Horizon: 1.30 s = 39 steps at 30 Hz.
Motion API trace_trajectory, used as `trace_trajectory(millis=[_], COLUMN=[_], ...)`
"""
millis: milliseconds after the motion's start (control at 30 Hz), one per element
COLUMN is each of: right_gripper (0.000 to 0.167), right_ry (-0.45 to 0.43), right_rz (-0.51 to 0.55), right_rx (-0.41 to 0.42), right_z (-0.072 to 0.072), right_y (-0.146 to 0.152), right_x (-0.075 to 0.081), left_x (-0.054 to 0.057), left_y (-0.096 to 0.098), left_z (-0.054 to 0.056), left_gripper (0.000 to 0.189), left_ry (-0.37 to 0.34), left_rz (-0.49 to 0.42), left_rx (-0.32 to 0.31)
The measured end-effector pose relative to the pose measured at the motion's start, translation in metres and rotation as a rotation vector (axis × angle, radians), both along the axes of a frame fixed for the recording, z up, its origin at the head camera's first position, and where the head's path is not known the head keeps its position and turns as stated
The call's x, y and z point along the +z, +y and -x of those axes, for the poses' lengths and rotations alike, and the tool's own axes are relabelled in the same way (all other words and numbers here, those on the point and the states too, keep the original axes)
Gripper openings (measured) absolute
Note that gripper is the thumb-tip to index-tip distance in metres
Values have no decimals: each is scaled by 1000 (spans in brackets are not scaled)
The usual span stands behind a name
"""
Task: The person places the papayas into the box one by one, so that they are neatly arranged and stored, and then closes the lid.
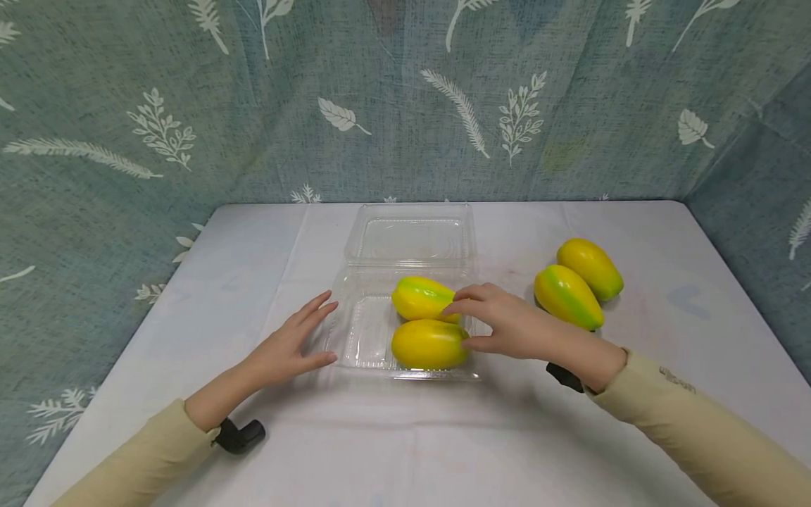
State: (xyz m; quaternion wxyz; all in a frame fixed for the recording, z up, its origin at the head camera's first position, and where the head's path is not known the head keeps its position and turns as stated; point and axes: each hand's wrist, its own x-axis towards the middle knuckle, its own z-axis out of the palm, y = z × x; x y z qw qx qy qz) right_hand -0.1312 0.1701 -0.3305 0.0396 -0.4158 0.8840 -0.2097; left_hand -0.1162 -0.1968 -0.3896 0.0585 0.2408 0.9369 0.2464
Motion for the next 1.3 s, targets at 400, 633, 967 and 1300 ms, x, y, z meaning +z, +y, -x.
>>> trace_trajectory(millis=[400,633,967,1300], right_gripper=[45,49,54,53], right_ry=[43,97,56,99], right_rz=[56,63,87,93], right_rx=[-115,-188,-284,-322], right_z=[0,4,5,11], right_y=[30,50,77,95], right_x=[11,15,13,0], left_x=[-1,-1,-1,-1], left_y=[0,0,0,1], left_z=[0,0,0,0], left_gripper=[79,79,79,79], left_ry=[-3,-2,-3,-9], left_rz=[-9,-11,-10,-14], left_rx=[6,5,7,3])
